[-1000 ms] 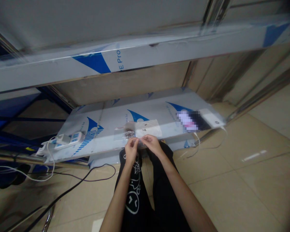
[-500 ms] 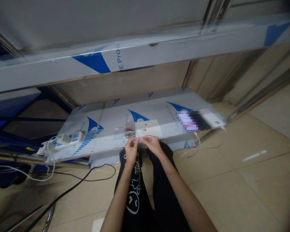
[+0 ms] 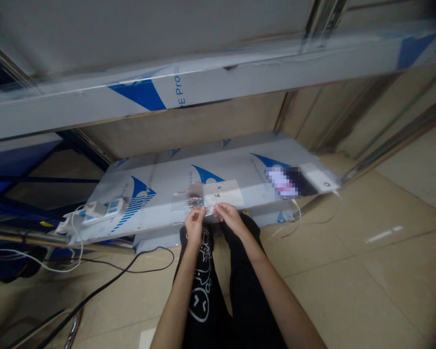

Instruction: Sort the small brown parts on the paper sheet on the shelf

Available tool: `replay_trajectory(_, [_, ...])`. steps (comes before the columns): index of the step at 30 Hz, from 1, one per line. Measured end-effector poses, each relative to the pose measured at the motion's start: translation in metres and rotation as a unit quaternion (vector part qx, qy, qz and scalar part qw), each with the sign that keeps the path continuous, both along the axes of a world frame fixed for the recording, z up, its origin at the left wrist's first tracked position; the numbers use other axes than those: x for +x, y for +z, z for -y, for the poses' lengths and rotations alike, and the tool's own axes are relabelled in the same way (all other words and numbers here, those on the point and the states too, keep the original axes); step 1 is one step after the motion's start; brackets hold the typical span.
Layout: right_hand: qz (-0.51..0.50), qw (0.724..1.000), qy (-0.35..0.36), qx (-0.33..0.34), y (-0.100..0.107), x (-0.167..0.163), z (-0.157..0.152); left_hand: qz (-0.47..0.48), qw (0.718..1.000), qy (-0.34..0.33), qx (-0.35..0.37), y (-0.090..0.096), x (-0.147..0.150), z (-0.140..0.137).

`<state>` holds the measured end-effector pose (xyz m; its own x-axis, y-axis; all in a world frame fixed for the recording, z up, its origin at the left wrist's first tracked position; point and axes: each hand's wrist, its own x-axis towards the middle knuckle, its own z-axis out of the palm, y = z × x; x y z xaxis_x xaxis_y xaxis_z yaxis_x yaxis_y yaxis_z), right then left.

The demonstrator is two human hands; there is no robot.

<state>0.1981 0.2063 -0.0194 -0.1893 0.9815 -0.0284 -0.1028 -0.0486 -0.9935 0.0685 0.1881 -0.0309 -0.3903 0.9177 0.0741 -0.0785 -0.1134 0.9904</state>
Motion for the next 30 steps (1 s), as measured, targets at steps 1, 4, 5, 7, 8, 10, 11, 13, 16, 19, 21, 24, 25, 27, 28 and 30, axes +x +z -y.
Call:
replay_trajectory(1, [0.000,1.000,-0.005,0.003,0.000,0.000,0.000,-0.005,1.000,-0.002,0.002,0.000,0.000,0.000])
replay_trajectory(4, [0.001,1.000,-0.021,0.003,0.002,0.000,0.000,-0.014,1.000,-0.009,0.006,-0.001,0.001,0.000])
replay_trajectory(5, [0.001,1.000,-0.024,-0.001,0.003,0.000,0.000,-0.014,1.000,-0.013,0.005,-0.001,0.001,0.000])
replay_trajectory(7, [-0.001,1.000,-0.024,-0.008,0.004,-0.001,0.001,-0.015,1.000,-0.022,0.003,-0.002,0.001,-0.001])
replay_trajectory(8, [-0.003,1.000,-0.022,-0.011,0.005,-0.001,0.001,-0.021,0.999,-0.028,0.003,-0.002,0.001,-0.001])
replay_trajectory(10, [-0.011,1.000,-0.019,-0.013,0.006,-0.001,0.002,-0.046,0.998,-0.038,0.006,-0.003,0.001,-0.001])
replay_trajectory(11, [-0.015,1.000,-0.018,-0.013,0.006,-0.002,0.002,-0.064,0.997,-0.041,0.010,-0.004,0.001,-0.001])
replay_trajectory(13, [-0.018,1.000,-0.020,-0.009,0.005,-0.002,0.002,-0.098,0.994,-0.046,0.017,-0.005,0.001,-0.001])
replay_trajectory(16, [-0.008,1.000,-0.025,0.012,0.003,-0.002,0.002,-0.122,0.991,-0.045,0.020,-0.006,0.000,-0.001])
replay_trajectory(19, [0.012,0.999,-0.028,0.030,0.000,-0.003,0.001,-0.129,0.991,-0.044,0.017,-0.007,0.000,-0.001])
replay_trajectory(21, [0.020,0.999,-0.029,0.039,-0.001,-0.003,0.001,-0.118,0.992,-0.047,0.012,-0.007,0.001,0.000])
replay_trajectory(24, [0.026,0.998,-0.018,0.051,-0.001,-0.004,0.001,-0.067,0.996,-0.055,-0.005,-0.006,0.001,0.001])
replay_trajectory(25, [0.035,0.998,-0.012,0.054,-0.001,-0.005,0.001,-0.046,0.997,-0.053,-0.011,-0.005,0.000,0.001])
replay_trajectory(27, [0.068,0.996,0.009,0.058,-0.002,-0.005,0.002,-0.016,0.999,-0.035,-0.019,-0.003,-0.001,0.003])
replay_trajectory(28, [0.090,0.994,0.021,0.060,-0.002,-0.006,0.003,-0.005,1.000,-0.021,-0.021,-0.002,-0.002,0.003])
replay_trajectory(30, [0.128,0.988,0.045,0.066,-0.005,-0.007,0.003,0.013,1.000,0.007,-0.024,0.000,-0.004,0.005])
